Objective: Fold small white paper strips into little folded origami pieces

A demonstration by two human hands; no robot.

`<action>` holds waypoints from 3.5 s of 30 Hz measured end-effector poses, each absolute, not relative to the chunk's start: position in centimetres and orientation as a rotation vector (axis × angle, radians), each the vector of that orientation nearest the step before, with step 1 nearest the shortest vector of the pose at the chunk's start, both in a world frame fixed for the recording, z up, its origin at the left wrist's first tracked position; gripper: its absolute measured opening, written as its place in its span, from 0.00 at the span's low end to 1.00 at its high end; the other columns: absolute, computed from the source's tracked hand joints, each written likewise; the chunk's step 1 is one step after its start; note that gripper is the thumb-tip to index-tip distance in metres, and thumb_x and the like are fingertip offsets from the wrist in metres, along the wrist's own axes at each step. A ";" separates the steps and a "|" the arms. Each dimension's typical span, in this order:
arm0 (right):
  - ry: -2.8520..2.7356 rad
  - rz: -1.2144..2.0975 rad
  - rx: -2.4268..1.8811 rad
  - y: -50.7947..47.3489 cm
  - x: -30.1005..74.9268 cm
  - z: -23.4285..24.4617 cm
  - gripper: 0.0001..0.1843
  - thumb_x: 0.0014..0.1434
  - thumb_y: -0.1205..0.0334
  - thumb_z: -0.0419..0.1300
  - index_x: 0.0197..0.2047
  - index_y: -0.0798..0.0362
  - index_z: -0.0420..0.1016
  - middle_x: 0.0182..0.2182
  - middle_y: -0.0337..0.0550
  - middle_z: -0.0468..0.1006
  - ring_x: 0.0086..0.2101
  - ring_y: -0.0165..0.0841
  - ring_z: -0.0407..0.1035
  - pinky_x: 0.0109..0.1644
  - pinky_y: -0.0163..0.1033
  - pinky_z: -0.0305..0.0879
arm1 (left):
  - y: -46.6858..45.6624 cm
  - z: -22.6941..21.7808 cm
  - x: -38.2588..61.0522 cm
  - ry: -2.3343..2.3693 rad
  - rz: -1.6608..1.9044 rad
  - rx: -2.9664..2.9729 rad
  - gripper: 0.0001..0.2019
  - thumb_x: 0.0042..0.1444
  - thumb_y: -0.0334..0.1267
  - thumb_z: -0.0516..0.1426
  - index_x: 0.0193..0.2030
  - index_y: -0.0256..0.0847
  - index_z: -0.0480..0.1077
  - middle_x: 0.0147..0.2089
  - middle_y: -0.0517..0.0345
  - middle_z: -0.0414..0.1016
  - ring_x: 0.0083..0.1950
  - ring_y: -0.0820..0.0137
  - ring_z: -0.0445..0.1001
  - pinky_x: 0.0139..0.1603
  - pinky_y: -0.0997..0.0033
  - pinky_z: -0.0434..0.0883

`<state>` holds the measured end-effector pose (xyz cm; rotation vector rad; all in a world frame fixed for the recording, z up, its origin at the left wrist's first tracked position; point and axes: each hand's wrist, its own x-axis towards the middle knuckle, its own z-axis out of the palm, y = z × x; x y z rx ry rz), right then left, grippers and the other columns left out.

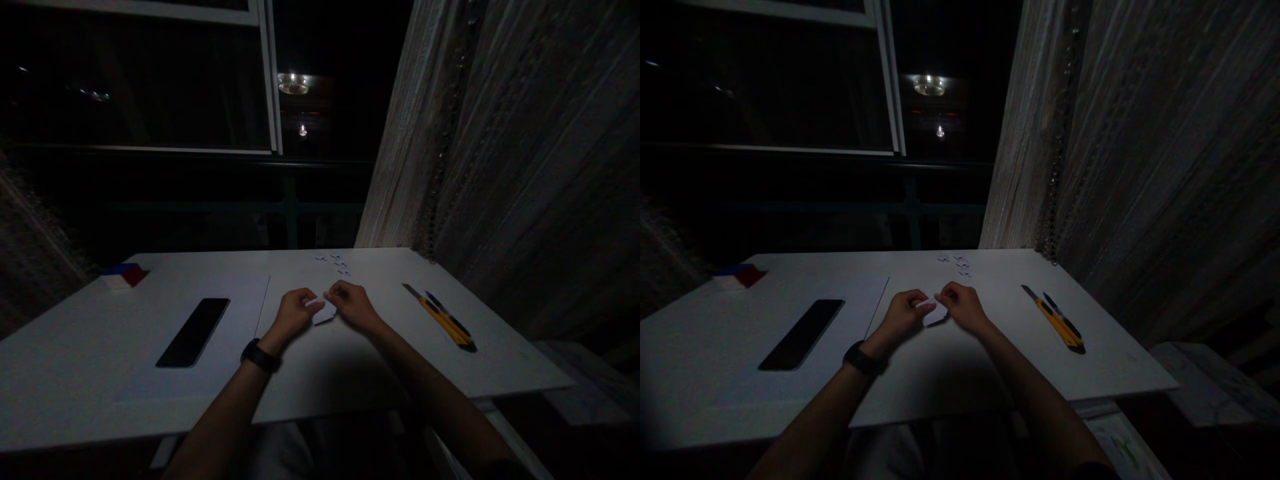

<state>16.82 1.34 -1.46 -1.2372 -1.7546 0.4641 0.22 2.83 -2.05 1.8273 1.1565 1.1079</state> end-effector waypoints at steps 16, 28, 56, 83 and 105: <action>-1.918 0.297 -1.305 1.5 17.0 -1.4 0.08 0.52 0.59 0.58 0.25 0.53 0.73 0.23 0.40 0.74 0.27 0.30 0.66 0.33 0.33 0.57 | 3.0 -2.3 0.0 1.177 1.018 1.942 0.15 0.44 0.46 0.57 0.29 0.34 0.75 0.26 0.53 0.75 0.28 0.68 0.70 0.29 0.72 0.63; -1.844 0.383 -1.331 1.6 17.5 -1.3 0.16 0.51 0.52 0.58 0.20 0.55 0.71 0.17 0.36 0.69 0.22 0.28 0.62 0.28 0.33 0.54 | 2.9 -2.2 0.0 1.107 1.073 1.770 0.15 0.42 0.45 0.59 0.28 0.33 0.74 0.26 0.52 0.75 0.28 0.68 0.71 0.28 0.72 0.64; -1.716 0.742 -1.281 2.1 16.6 -2.9 0.21 0.48 0.47 0.59 0.16 0.56 0.65 0.12 0.35 0.65 0.15 0.25 0.57 0.20 0.30 0.51 | 2.8 -1.5 -0.2 1.060 1.129 1.587 0.15 0.39 0.44 0.62 0.27 0.32 0.73 0.25 0.54 0.74 0.26 0.70 0.69 0.26 0.74 0.63; -1.098 1.203 -0.935 2.1 16.2 -2.8 0.18 0.38 0.62 0.66 0.35 0.54 0.71 0.26 0.39 0.74 0.19 0.25 0.63 0.19 0.32 0.58 | 3.5 -1.8 -0.5 1.106 1.383 1.423 0.14 0.43 0.43 0.59 0.29 0.32 0.74 0.27 0.53 0.75 0.30 0.68 0.71 0.31 0.71 0.65; -1.151 1.196 -0.879 2.1 16.0 -2.8 0.19 0.37 0.65 0.65 0.37 0.54 0.70 0.24 0.35 0.72 0.18 0.25 0.65 0.19 0.30 0.60 | 3.0 -1.6 -0.1 0.928 1.277 1.248 0.18 0.42 0.45 0.61 0.35 0.31 0.73 0.26 0.53 0.74 0.26 0.70 0.70 0.22 0.75 0.65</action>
